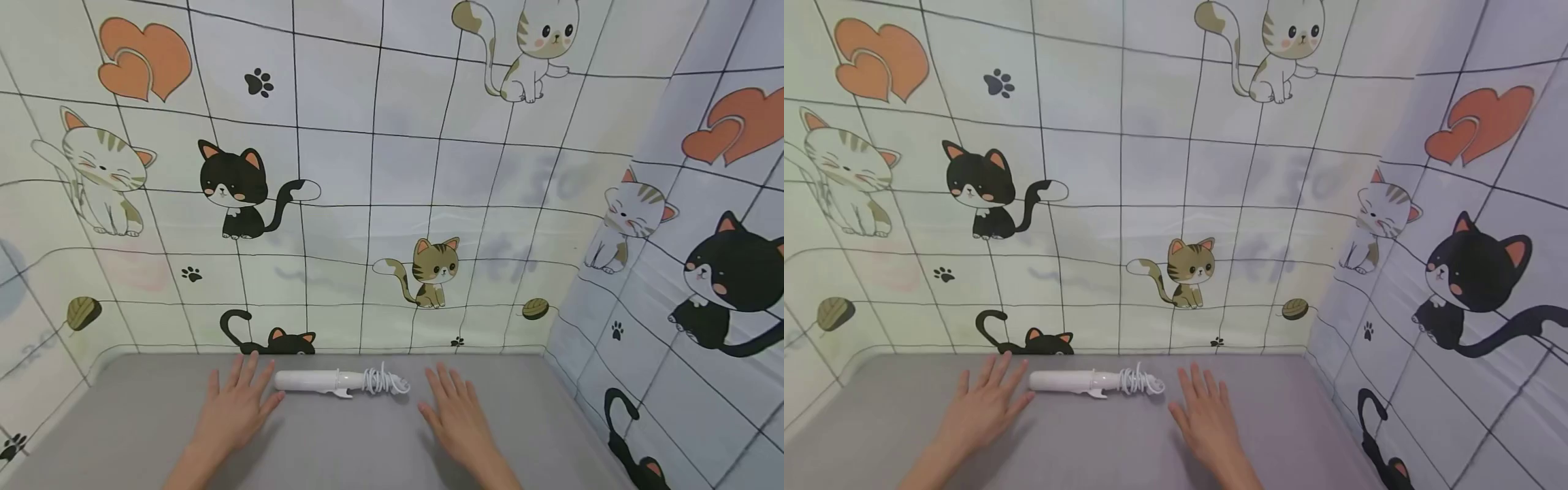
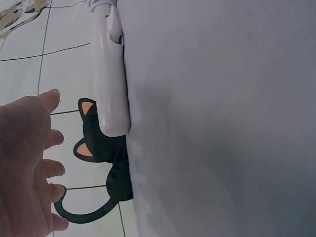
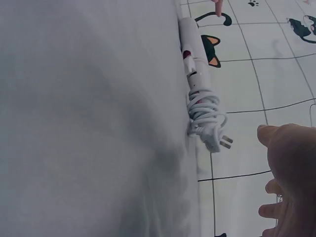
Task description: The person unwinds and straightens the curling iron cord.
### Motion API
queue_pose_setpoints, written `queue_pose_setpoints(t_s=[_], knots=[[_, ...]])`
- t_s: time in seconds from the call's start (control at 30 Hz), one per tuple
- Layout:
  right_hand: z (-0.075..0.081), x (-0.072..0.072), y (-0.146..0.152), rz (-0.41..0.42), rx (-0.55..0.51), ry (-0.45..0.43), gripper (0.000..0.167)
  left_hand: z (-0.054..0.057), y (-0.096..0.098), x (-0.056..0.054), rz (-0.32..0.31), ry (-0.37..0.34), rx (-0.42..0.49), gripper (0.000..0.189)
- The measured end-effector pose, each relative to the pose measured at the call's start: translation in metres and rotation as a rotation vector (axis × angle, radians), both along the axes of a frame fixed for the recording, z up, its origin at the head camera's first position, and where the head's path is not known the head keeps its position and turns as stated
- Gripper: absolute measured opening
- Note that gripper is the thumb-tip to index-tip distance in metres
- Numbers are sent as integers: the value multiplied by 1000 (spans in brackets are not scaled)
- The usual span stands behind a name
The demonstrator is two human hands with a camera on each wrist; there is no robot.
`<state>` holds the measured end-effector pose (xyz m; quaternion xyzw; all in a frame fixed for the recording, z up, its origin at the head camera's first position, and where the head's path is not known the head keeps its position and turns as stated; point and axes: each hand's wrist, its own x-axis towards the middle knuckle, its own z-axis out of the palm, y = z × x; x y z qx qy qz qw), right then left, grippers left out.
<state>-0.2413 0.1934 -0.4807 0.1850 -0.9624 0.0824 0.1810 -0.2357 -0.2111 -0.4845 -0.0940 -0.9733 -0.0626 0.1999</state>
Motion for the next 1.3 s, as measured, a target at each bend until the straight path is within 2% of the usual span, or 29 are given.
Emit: queue_pose_setpoints(t_s=[0.27, 0.47, 0.6, 0.77, 0.87, 1.03, 1.3], knots=[[-7, -20, -3, 8, -54, -42, 58, -8, -5, -12, -4, -52, 38, 63], [-10, -33, -7, 48, -138, -88, 56, -15, -7, -22, -23, -107, 101, 61], [-12, -38, -10, 81, -216, -140, 57, -21, -10, -29, -57, -134, 154, 59], [-15, -44, -11, 126, -326, -204, 55, -21, -10, -34, -116, -144, 185, 58], [-16, -47, -12, 154, -385, -243, 55, -21, -10, -37, -141, -178, 234, 59], [-21, -53, -15, 202, -453, -271, 53, -26, -12, -44, -158, -260, 373, 59], [-34, -59, -16, 260, -630, -309, 46, -34, -11, -47, -179, -236, 471, 58]])
